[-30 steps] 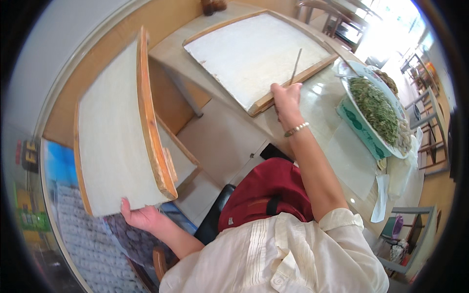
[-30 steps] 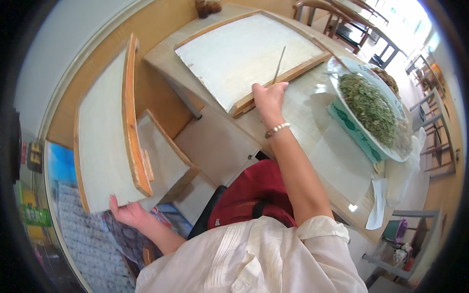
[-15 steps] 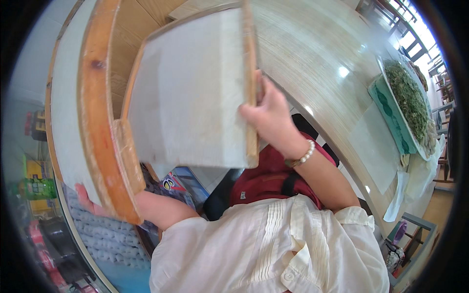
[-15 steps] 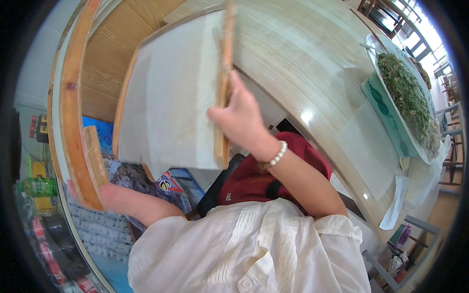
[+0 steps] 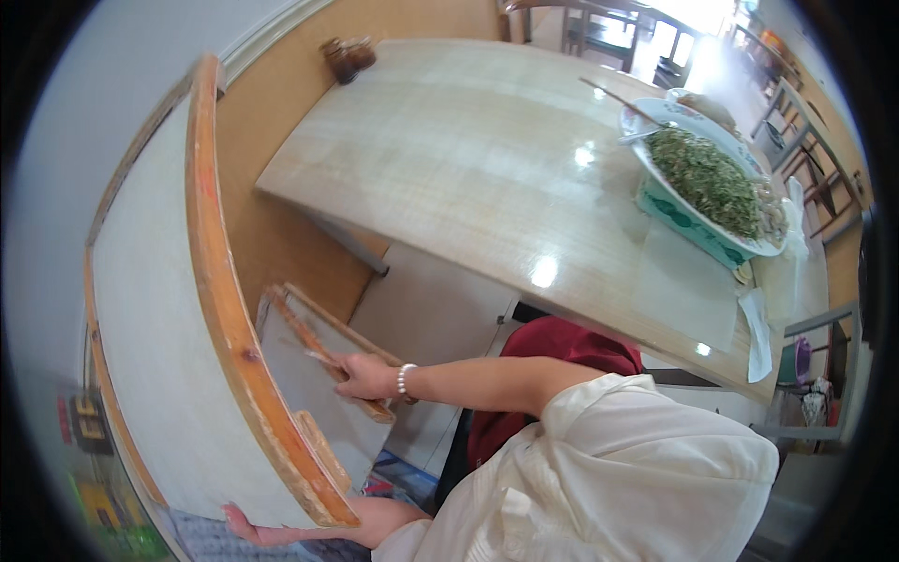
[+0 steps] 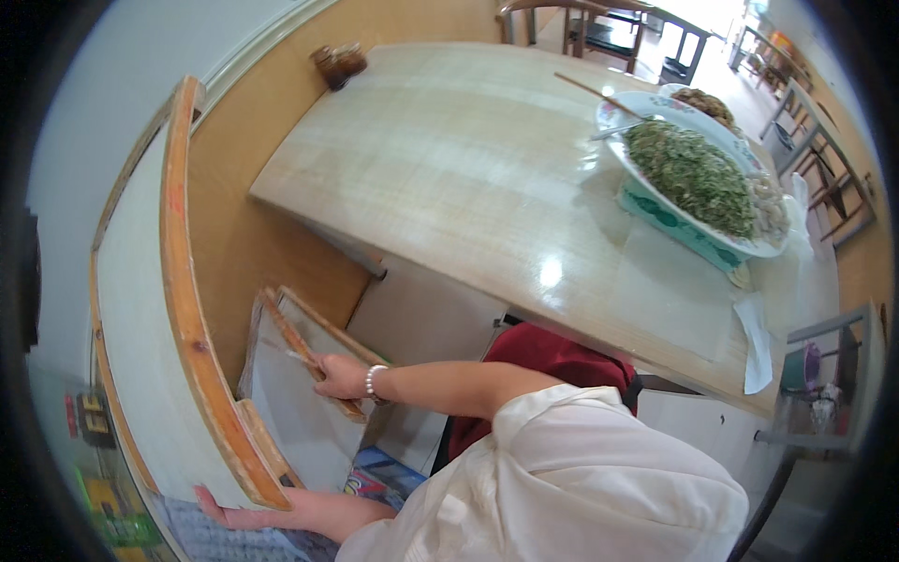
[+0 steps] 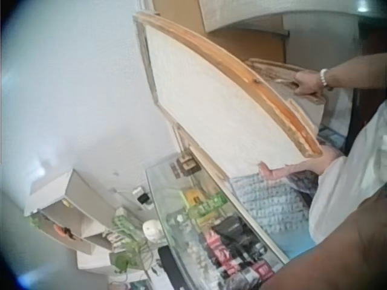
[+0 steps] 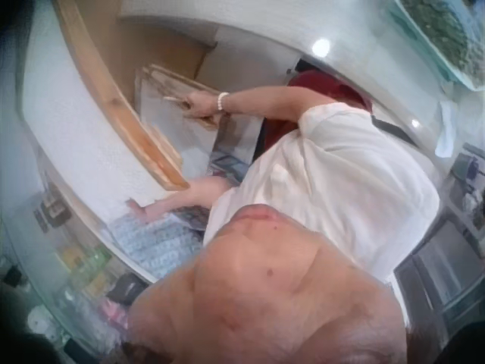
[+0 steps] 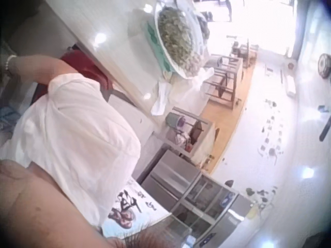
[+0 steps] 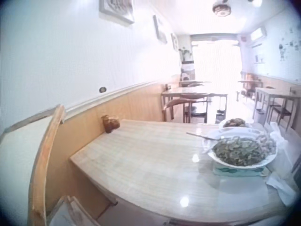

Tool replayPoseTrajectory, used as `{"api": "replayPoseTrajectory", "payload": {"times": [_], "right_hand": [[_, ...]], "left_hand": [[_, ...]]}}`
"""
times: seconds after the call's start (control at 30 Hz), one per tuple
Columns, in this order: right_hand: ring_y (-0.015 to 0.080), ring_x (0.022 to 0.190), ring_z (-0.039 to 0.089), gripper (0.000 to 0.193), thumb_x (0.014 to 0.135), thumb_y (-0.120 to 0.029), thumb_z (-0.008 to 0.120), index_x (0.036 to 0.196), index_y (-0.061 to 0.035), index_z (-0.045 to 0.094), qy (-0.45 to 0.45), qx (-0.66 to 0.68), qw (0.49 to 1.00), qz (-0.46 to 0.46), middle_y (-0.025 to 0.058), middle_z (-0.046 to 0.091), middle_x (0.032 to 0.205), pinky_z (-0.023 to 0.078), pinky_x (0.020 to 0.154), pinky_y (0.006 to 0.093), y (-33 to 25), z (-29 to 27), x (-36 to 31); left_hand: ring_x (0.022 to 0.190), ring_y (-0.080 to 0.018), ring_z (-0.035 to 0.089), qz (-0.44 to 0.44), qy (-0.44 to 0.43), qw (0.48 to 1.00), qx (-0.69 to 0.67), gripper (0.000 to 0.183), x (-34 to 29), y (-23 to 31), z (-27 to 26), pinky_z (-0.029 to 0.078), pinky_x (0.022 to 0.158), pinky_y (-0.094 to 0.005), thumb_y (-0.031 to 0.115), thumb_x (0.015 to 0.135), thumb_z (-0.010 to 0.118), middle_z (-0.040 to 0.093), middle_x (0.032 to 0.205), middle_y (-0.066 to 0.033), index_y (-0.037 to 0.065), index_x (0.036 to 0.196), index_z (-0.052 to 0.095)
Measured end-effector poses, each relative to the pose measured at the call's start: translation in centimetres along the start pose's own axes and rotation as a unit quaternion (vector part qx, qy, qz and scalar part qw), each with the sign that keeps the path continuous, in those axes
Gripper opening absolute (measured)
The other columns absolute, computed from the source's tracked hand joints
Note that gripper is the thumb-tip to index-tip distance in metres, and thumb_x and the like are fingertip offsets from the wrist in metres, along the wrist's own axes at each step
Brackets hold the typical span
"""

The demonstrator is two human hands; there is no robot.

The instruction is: The person prepares to wrap dumplings by first retrieving a tissue from a box on a counter, then cleaning their hands and a work surface with it; they then use a spoon to take filling from a large plate and place it onto individual square dumpling wrappers.

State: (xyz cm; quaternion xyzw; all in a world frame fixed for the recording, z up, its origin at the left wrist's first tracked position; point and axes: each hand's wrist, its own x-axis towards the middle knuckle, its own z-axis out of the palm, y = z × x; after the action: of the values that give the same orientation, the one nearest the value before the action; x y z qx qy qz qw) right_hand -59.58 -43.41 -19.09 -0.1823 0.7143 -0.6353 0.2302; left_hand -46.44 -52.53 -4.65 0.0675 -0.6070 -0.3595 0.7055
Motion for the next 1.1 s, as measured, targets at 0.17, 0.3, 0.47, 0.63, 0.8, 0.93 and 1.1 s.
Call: {"api": "replayPoseTrajectory", "payload": {"times": [0.17,0.3,0.47,0.63,0.8,0.93,1.1], "right_hand": [[0.0283,0.080,0.063,0.027,0.095,-0.020,0.045,0.101,0.0021,0.059,0.144,-0.016,0.989,0.014,0.0185,0.062,0.083,0.049,0.074,0.0450,3.0,-4.3,1.8],[0.0229,0.070,0.058,0.026,0.093,-0.020,0.045,0.093,0.0030,0.055,0.035,0.108,0.985,0.133,0.0119,0.058,0.075,0.046,0.062,0.0412,4.3,-8.5,-3.8],[0.0147,0.048,0.043,0.012,0.084,-0.014,0.050,0.083,-0.0024,0.052,-0.019,0.101,0.973,0.208,0.0060,0.049,0.062,0.035,0.040,0.0340,3.4,-11.3,-13.4],[0.0121,0.060,0.045,0.016,0.093,-0.016,0.049,0.099,-0.0013,0.051,0.028,0.127,0.962,0.240,0.0038,0.050,0.074,0.040,0.052,0.0261,6.1,-12.2,-17.6],[0.0213,0.066,0.053,0.019,0.089,-0.013,0.048,0.100,0.0011,0.054,0.127,0.062,0.978,0.156,0.0102,0.056,0.074,0.044,0.059,0.0357,7.4,-12.0,-20.8],[0.0169,0.070,0.052,0.023,0.096,-0.017,0.046,0.108,0.0023,0.050,0.127,-0.032,0.985,0.111,0.0106,0.054,0.078,0.046,0.067,0.0357,4.8,-12.5,-22.8],[0.0338,0.078,0.059,0.026,0.096,-0.016,0.047,0.113,0.0031,0.050,0.172,-0.118,0.976,0.072,0.0231,0.059,0.085,0.046,0.073,0.0433,4.8,-12.1,-24.6]], "left_hand": [[0.114,-0.0280,0.050,-0.439,0.066,0.866,-0.229,0.043,0.2,-1.1,1.9,0.042,0.097,-0.0438,0.020,0.080,0.063,0.054,0.122,-0.0126,0.003,0.118,0.056],[0.109,-0.0265,0.052,-0.501,-0.045,0.815,-0.289,0.039,-3.4,-3.0,4.3,0.043,0.094,-0.0420,0.019,0.073,0.061,0.056,0.116,-0.0100,0.003,0.109,0.061],[0.097,-0.0249,0.059,-0.576,-0.258,0.666,-0.397,0.033,-8.7,-1.0,12.7,0.050,0.087,-0.0385,0.007,0.073,0.058,0.061,0.106,-0.0119,-0.002,0.105,0.061],[0.101,-0.0307,0.061,-0.605,-0.335,0.554,-0.464,0.055,-15.7,2.2,21.5,0.054,0.082,-0.0428,-0.002,0.075,0.054,0.055,0.118,-0.0199,-0.012,0.127,0.044],[0.104,-0.0328,0.061,-0.646,-0.466,0.447,-0.407,0.043,-18.7,4.0,28.6,0.057,0.079,-0.0458,-0.001,0.087,0.054,0.055,0.119,-0.0212,-0.013,0.126,0.041],[0.107,-0.0361,0.059,-0.670,-0.497,0.421,-0.357,0.033,-20.3,5.9,33.1,0.054,0.088,-0.0559,0.001,0.094,0.051,0.054,0.121,-0.0228,-0.012,0.122,0.043],[0.114,-0.0384,0.056,-0.694,-0.522,0.383,-0.314,0.032,-24.2,4.7,35.7,0.049,0.095,-0.0606,0.001,0.093,0.052,0.053,0.125,-0.0214,-0.007,0.123,0.044]]}}
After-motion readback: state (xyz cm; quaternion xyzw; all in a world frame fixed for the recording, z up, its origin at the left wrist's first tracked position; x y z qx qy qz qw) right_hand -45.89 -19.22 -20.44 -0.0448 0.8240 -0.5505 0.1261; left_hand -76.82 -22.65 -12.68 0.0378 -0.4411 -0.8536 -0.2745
